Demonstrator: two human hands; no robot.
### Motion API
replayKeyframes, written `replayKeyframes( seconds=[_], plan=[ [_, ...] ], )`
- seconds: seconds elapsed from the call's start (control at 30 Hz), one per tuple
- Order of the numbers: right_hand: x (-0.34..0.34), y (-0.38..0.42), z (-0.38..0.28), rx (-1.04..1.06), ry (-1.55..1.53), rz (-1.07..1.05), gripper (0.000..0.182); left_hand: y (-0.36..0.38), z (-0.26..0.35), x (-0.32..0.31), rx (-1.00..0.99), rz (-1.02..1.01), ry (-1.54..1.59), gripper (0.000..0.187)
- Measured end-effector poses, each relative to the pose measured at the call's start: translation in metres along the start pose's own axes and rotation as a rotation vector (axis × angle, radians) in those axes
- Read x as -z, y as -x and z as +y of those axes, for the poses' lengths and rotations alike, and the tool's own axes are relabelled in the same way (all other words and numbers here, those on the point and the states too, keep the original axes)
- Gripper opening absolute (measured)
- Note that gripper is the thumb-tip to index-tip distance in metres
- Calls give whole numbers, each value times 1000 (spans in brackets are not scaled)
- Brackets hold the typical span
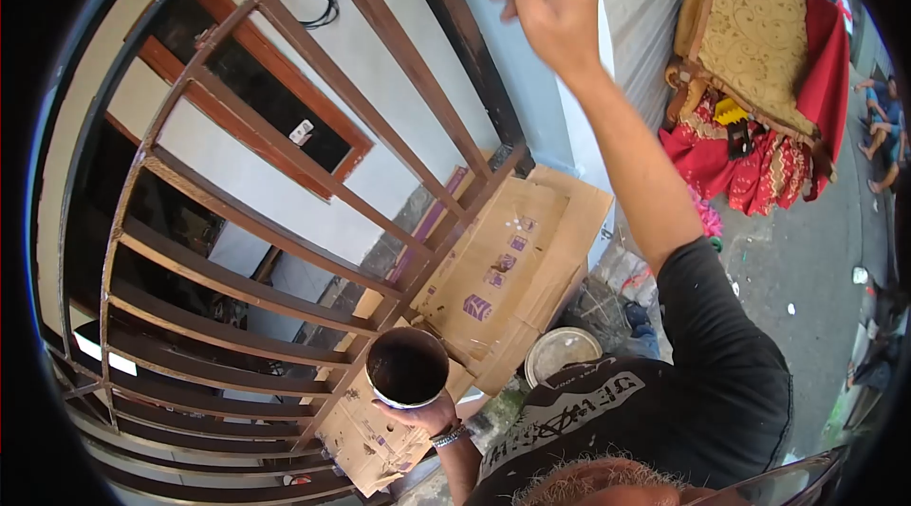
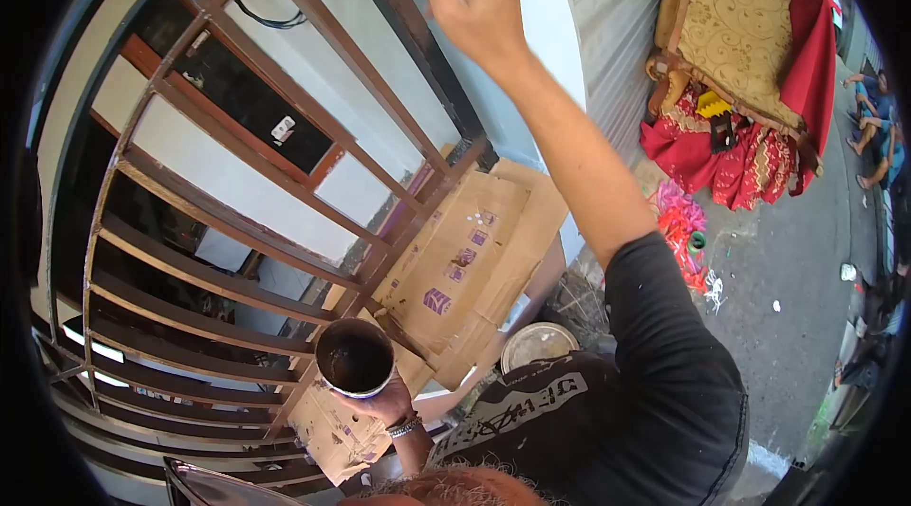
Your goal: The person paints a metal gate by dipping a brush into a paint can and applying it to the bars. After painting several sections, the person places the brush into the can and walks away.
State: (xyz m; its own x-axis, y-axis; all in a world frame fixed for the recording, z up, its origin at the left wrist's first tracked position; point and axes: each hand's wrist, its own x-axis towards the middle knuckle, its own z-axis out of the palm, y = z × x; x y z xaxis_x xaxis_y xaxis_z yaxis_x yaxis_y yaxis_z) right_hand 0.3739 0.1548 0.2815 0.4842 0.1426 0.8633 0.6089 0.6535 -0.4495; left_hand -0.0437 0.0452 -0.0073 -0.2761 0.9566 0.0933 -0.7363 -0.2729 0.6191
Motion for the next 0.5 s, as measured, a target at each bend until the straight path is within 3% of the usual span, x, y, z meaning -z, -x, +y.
replayKeyframes(
  seconds=[0.17, 0.23, 0.33, 0.37, 0.43, 0.5],
  plan=[
    [50, 201, 117, -531, 91, -25, 24, -2, 2, 5, 20, -23, -131, 72],
    [81, 268, 125, -553, 241, -45, 26, -3, 4, -1, -27, -138, -214, 72],
    [85, 277, 100, -773, 133, -97, 29, -7, 1, 3, -12, -127, -236, 72],
    [77, 266, 102, -722, 245, -131, 29, -7, 0, 6, 4, -107, -236, 71],
    [50, 227, 95, -879, -80, 15, 28, -9, -4, 12, 27, -94, -221, 71],
    [35, 191, 78, -774, -370, 73, 30, -8, -9, 10, -3, -76, -260, 71]
  ],
)
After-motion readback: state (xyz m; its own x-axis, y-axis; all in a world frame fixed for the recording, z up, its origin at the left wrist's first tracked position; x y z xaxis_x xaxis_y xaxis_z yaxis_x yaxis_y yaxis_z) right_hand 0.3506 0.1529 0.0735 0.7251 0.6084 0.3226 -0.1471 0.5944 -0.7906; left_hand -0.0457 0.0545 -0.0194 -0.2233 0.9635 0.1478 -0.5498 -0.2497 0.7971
